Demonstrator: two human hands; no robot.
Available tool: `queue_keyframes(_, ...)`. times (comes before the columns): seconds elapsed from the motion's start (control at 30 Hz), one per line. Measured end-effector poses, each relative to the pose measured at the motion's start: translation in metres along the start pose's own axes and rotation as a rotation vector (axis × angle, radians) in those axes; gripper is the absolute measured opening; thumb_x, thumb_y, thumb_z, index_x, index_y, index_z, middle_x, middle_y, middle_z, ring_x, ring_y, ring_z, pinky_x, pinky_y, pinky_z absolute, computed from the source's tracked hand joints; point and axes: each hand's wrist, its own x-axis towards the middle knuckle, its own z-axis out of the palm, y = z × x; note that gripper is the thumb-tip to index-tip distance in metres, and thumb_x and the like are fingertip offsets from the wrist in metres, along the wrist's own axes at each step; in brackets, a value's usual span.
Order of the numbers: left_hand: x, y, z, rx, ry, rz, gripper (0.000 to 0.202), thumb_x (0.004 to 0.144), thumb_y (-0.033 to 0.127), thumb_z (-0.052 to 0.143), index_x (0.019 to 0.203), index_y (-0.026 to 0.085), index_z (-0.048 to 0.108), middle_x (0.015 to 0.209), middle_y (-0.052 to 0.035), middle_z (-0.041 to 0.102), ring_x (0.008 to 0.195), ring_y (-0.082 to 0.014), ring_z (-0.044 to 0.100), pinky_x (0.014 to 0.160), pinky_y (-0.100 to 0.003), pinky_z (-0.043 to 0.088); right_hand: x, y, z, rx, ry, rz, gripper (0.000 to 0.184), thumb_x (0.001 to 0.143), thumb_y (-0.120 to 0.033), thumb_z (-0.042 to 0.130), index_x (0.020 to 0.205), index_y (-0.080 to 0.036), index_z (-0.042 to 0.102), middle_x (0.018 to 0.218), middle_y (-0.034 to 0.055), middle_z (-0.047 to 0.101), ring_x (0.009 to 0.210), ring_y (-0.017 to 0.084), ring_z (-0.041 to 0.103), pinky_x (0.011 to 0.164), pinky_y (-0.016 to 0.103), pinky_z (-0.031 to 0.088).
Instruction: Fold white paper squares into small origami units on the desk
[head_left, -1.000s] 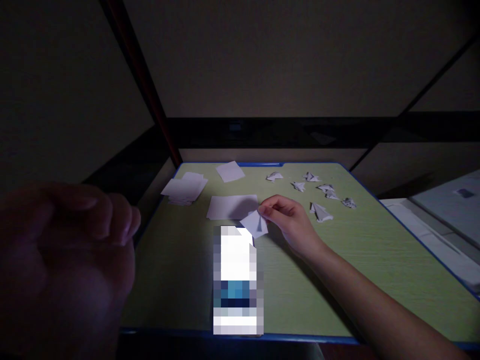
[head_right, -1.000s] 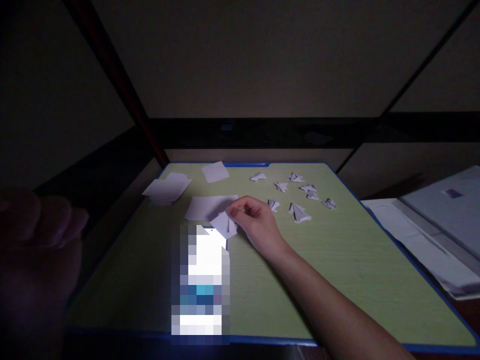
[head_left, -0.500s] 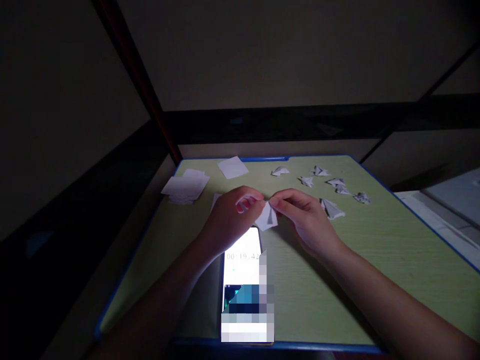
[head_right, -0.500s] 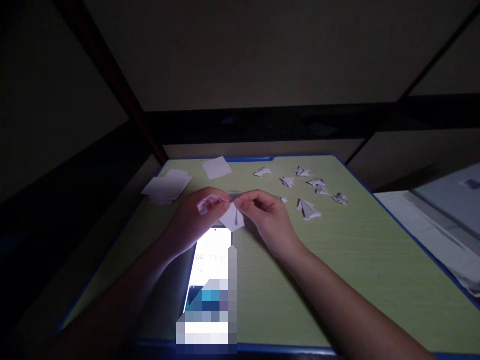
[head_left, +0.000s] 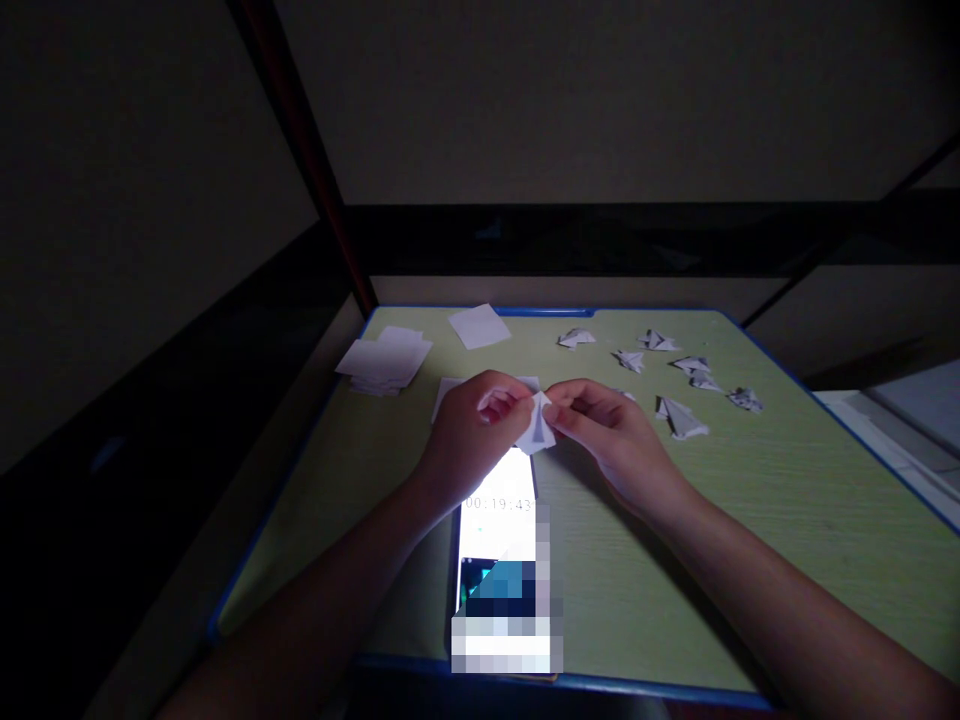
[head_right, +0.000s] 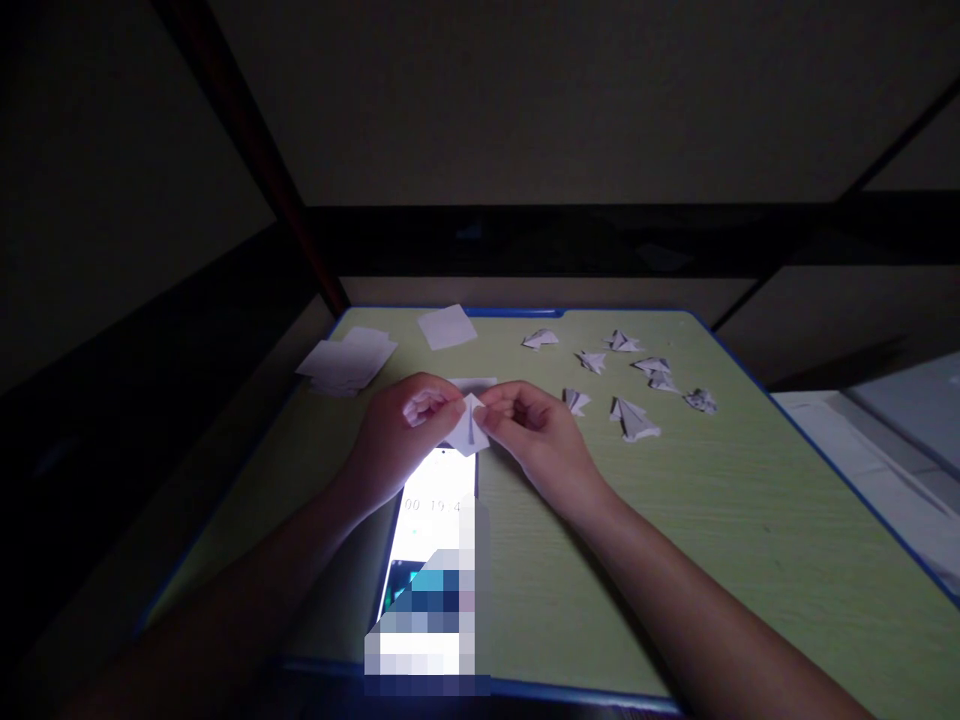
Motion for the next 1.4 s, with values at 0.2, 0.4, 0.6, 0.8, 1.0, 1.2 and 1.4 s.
queue_keyframes(0.2,-0.0032,-0.0010,0.0046,-0.035,-0.026,-0.040,0.001,0.073,0.017,0.060,0.074,0.017,0.060,0.071,-0.0020,0.066,0.067,-0.0122,0.062,0.061,-0.024,0.050,-0.0001,0.0043,-0.0037,-0.054,0.002,0.035,0.022,0.070,-0.037,0.077,0.074,-0.018,0.069,0.067,-0.0007,0.062,0.061,0.011,0.053,0.058,0.026,0.039)
queue_keyframes(0.4,-0.0029,-0.0004,0.0026,-0.044,-0.070,-0.037,0.006,0.076,0.022,0.060,0.077,0.016,0.062,0.073,-0.0034,0.068,0.067,-0.0127,0.062,0.061,-0.025,0.050,-0.0011,0.0025,-0.0024,-0.074,-0.010,0.043,0.022,0.068,-0.037,0.079,0.071,-0.017,0.069,0.063,-0.0010,0.062,0.056,0.011,0.051,0.054,0.025,0.038)
queue_keyframes(0.6,-0.0029,0.0005,0.0029,-0.034,-0.056,-0.025,0.006,0.076,0.021,0.060,0.072,0.017,0.061,0.069,-0.0012,0.066,0.063,-0.0113,0.059,0.059,-0.024,0.049,-0.0016,-0.0019,0.0023,-0.071,-0.022,0.016,0.019,0.066,-0.033,0.080,0.069,-0.018,0.067,0.062,-0.0012,0.061,0.056,0.010,0.052,0.053,0.025,0.040)
queue_keyframes(0.8,-0.0023,0.0027,0.0023,-0.021,0.035,-0.042,0.006,0.076,0.020,0.058,0.070,0.018,0.060,0.068,-0.0001,0.065,0.062,-0.0106,0.058,0.057,-0.024,0.047,-0.0016,-0.0036,0.0030,-0.052,-0.024,0.035,0.018,0.068,-0.031,0.078,0.074,-0.019,0.067,0.068,-0.0005,0.064,0.061,0.012,0.056,0.058,0.026,0.043)
queue_keyframes(1.0,-0.0030,0.0020,0.0038,-0.032,0.017,-0.041,0.006,0.076,0.021,0.058,0.071,0.018,0.060,0.069,-0.0008,0.066,0.063,-0.0109,0.058,0.057,-0.024,0.047,-0.0026,-0.0010,0.0011,-0.115,-0.039,0.054,0.016,0.070,-0.033,0.075,0.072,-0.018,0.068,0.066,-0.0004,0.063,0.060,0.012,0.056,0.058,0.027,0.041)
queue_keyframes(1.2,-0.0043,0.0005,0.0048,-0.020,-0.049,-0.089,0.007,0.075,0.023,0.060,0.072,0.017,0.060,0.067,-0.0017,0.065,0.063,-0.0119,0.058,0.057,-0.024,0.046,-0.0025,-0.0032,0.0020,-0.134,-0.039,0.044,0.015,0.068,-0.032,0.076,0.068,-0.019,0.068,0.063,-0.0011,0.062,0.059,0.012,0.054,0.056,0.027,0.039)
queue_keyframes(1.4,-0.0047,0.0019,0.0029,-0.034,-0.071,-0.035,0.009,0.076,0.023,0.060,0.070,0.017,0.060,0.063,-0.0004,0.063,0.061,-0.0109,0.057,0.057,-0.024,0.045,-0.0027,-0.0043,0.0009,-0.126,-0.074,0.037,0.017,0.069,-0.033,0.076,0.067,-0.019,0.068,0.064,-0.0007,0.063,0.059,0.011,0.053,0.056,0.026,0.039)
